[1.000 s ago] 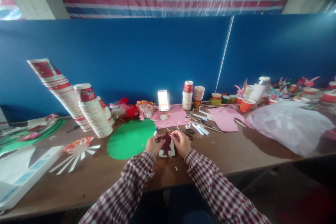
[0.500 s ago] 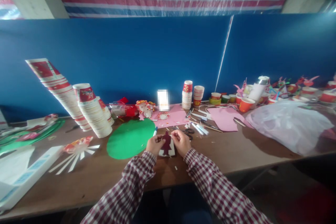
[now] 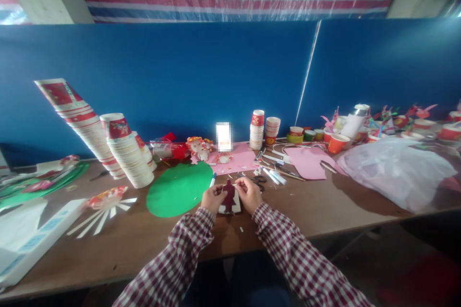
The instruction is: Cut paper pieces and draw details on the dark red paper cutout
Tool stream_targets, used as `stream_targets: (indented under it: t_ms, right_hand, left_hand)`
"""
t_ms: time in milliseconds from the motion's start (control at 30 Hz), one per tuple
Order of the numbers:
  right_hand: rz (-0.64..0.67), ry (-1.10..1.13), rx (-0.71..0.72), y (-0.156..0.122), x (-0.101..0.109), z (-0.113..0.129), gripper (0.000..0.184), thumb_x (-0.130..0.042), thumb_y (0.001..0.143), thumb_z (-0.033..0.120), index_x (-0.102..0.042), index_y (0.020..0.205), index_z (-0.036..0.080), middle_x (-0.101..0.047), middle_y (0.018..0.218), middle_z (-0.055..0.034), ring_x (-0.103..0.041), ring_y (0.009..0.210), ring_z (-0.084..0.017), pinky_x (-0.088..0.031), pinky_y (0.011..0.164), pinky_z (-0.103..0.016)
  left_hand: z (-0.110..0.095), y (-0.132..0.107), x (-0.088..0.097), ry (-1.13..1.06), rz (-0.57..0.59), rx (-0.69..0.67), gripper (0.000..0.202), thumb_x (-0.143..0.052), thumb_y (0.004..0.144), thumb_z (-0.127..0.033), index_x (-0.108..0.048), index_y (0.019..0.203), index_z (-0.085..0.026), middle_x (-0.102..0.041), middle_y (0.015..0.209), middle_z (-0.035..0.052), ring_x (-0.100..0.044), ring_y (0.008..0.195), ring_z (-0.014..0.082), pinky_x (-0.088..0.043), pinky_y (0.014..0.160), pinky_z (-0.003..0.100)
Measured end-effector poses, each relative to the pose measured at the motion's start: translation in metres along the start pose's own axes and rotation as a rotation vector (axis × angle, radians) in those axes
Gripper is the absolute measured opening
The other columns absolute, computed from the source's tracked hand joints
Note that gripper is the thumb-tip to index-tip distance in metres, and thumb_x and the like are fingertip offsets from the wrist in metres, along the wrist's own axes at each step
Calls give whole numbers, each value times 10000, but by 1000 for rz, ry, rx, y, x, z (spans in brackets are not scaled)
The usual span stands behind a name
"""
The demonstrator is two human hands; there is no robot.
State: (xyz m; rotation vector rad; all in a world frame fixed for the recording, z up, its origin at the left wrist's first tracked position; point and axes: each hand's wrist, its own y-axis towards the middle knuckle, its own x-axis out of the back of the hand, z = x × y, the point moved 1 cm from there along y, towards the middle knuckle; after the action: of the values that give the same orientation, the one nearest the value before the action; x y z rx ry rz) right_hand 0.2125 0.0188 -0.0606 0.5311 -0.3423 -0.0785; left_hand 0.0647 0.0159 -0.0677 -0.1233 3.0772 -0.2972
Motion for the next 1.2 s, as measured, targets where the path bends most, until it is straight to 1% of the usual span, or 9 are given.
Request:
stream_targets:
  t_ms: [233,500,833,933,1033,1200]
  right_hand:
    - [-2,7,0,0,0,0,97,-516,797,238,-588,822,178,-668,791,-61,-654,722,-185,-537,677,-292]
    - [-3,16,-3,0,0,1,86,-523,787,233,-587,809,181,-666,777,-56,-654,711,-188,-537,663,-295]
    - [-4,9,-10,1,-1,0,78,-528,784,235,-583,806,184,-663,768,-53,-648,698,-181,-536,660,-291]
    - [-2,7,-13,1,-1,0,77,-528,782,237,-583,802,187,-665,769,-52,-649,702,-183,-536,656,-290]
    - [-2,2,-14,1,-1,0,76,-530,779,236,-585,800,186,-666,774,-53,-649,707,-184,-534,668,-295]
    - [-5,-5,-15,1,-1,0,79,-526,779,236,-584,800,187,-665,774,-54,-649,707,-185,-534,672,-297]
  left_hand:
    - [3,1,0,-10,-7,-3,174,-552,863,-232,-578,991,-117,-618,913,36,-605,762,124,-532,677,299]
    - [5,1,-1,-44,-20,-6,158,-557,860,-219,-585,973,-112,-627,882,28,-611,743,119,-534,674,295]
    - [6,-1,-2,-104,-68,-38,122,-594,816,-111,-603,937,-104,-654,805,4,-629,696,108,-539,673,284]
    - [7,-1,-2,-127,-82,-54,138,-626,775,-77,-616,910,-102,-673,776,1,-641,681,111,-540,676,282]
    - [7,-2,-2,-147,-98,-71,195,-680,695,-50,-636,877,-104,-693,731,9,-652,656,121,-540,661,266]
    - [7,-2,-2,-173,-110,-91,276,-747,587,-74,-654,843,-118,-710,717,36,-665,655,146,-544,642,257]
